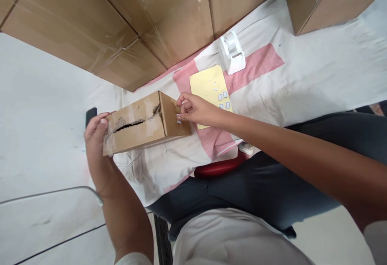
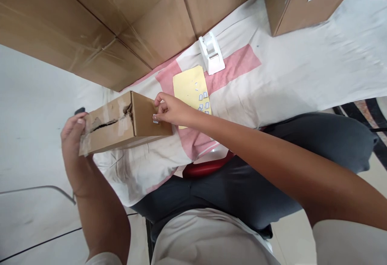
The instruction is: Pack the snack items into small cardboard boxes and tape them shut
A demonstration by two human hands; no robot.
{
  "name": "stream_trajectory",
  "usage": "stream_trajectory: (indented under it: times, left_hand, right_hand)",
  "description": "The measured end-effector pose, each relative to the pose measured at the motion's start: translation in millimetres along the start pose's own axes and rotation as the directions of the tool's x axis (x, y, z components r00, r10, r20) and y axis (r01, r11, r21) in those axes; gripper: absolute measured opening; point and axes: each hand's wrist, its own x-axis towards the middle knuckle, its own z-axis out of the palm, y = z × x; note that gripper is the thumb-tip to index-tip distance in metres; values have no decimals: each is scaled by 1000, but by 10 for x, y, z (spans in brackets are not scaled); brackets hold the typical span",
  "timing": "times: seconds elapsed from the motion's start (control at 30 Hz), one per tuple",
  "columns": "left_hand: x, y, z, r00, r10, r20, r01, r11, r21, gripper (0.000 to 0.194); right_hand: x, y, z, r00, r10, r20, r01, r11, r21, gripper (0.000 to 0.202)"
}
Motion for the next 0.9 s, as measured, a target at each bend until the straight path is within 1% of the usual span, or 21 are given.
stream_trajectory:
  times: [0.07,0.17,0.23,0.33,0.4,0.53,0.7,0.8,0.9]
  left_hand:
    - [-14,18,17,1000,2,-5,-2,1000,-6,40]
    - [-17,16,23,1000,4,-11,-4,1000,-21,44]
    - [-5,0,15,1000,4,-12,-4,1000,-27,45]
    - [13,-23,0,1000,10,-7,-11,1000,-24,45]
    - [16,-26,2,1000,13,-1,-13,1000,-25,44]
    - [10,-16,27,1000,10,2,-10,999,-46,46]
    - [29,-46,26,1000,4,6,-3,998,-62,46]
    - [51,-71,24,1000,3,11,-2,997,-71,45]
    - [67,-79,38,1000,10,24,-7,996,-88,44]
  right_hand:
    - [6,61,-28,999,52,3,-51,999,-16,47]
    - [25,153,-68,997,53,51,-55,998,37,69]
    - [45,180,-84,995,78,63,-79,997,17,75]
    - [71,167,-95,990,138,22,-137,989,-48,75]
    - [80,150,-97,991,136,1,-136,990,-47,70]
    - [69,156,-112,992,123,-4,-123,990,-71,60]
    - [56,232,-143,995,-20,102,29,995,-92,62]
    - [52,226,-153,992,-18,122,34,992,-125,65]
    - [21,155,-155,989,-7,146,30,987,-155,70]
